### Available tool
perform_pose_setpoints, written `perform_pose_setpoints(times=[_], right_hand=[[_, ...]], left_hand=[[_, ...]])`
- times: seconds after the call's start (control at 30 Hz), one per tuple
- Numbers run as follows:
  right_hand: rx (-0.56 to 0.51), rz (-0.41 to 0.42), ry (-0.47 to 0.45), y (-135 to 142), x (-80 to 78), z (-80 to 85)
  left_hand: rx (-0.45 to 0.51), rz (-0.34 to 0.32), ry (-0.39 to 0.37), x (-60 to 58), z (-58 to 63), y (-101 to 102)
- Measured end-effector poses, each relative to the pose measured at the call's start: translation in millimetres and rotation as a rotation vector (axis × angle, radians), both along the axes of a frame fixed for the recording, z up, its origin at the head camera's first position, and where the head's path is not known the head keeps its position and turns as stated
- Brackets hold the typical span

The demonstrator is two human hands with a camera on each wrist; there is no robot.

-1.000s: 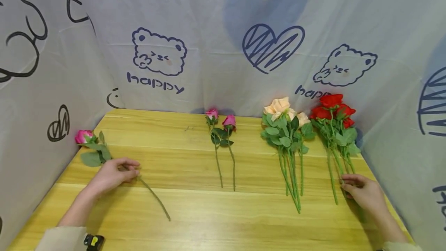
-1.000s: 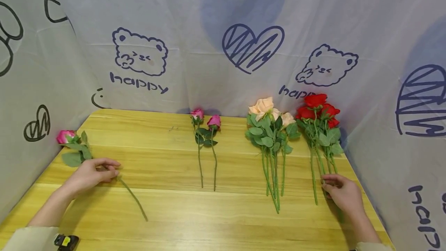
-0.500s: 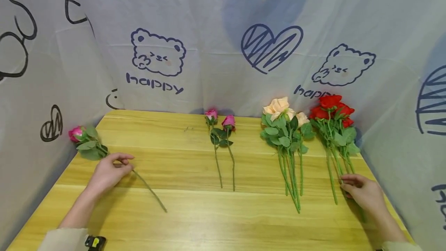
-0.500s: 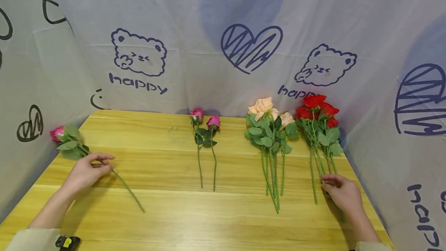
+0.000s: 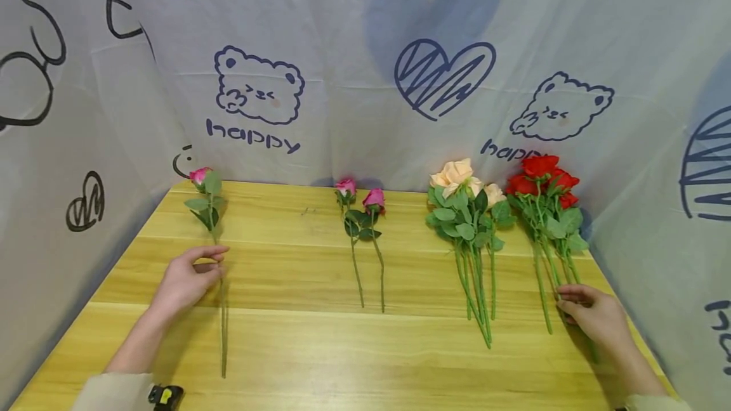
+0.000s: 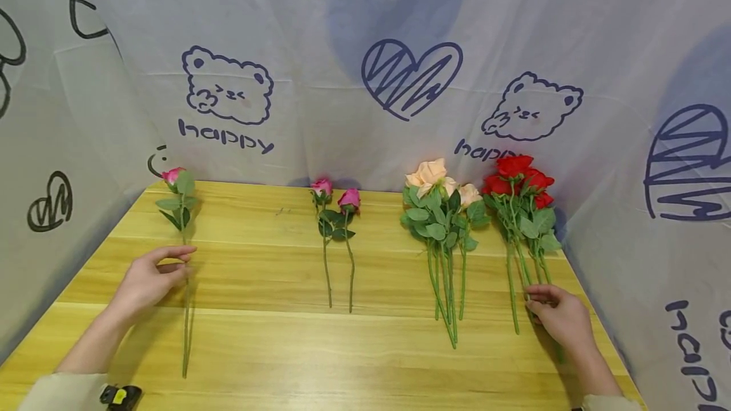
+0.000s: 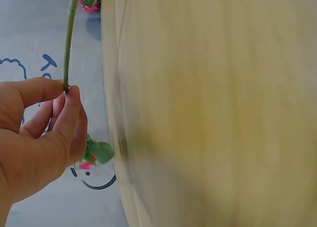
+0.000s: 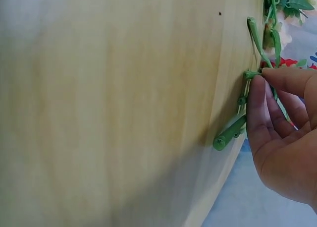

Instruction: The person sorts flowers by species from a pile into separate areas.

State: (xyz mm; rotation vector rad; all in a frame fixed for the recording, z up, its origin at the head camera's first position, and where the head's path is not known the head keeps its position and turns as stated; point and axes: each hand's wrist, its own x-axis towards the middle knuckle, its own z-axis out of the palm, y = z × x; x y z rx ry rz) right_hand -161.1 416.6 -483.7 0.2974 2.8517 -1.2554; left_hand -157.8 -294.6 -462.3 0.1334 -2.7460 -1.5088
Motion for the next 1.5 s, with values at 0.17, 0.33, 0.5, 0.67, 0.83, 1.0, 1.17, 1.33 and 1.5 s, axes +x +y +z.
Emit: perform_pose_setpoints(times=[0.17, 0.33, 0.5, 0.67, 0.83, 1.0, 1.17, 1.33, 1.5], right_hand=[[-0.015, 0.015, 0.001, 1, 0.6, -0.3], [-0.027, 0.004, 0.005, 1, 3.0, 1.3], [-0.015, -0.09, 0.07, -9, 8.8, 9.3], [-0.085, -0.138, 0.24, -39, 12.4, 21.1], [-0.253, -0.083, 0.324, -78, 12.2, 27.8], [-0.35, -0.005, 0.359, -122, 15.3, 33.3], [-0.412, 0.07, 0.362, -161, 17.5, 36.5], [-0.48, 0.168, 0.358, -198, 18.7, 35.5], [-0.563, 0.294, 0.31, -234, 20.1, 32.7]], left_hand=[[0.086, 0.019, -0.048, -1.8, 1.9, 2], [0.103, 0.027, -0.074, -3.9, 3.6, 2], [0.114, 0.032, -0.06, -6.6, 9.7, 8], [0.151, 0.046, 0.005, -9.9, 21.3, 25], [0.238, 0.058, 0.061, -17.0, 30.5, 51], [0.34, 0.034, 0.087, -24.7, 36.1, 80], [0.424, 0.01, 0.094, -31.7, 41.4, 111], [0.495, -0.015, 0.129, -38.7, 42.1, 142], [0.556, -0.045, 0.145, -41.4, 41.3, 172]])
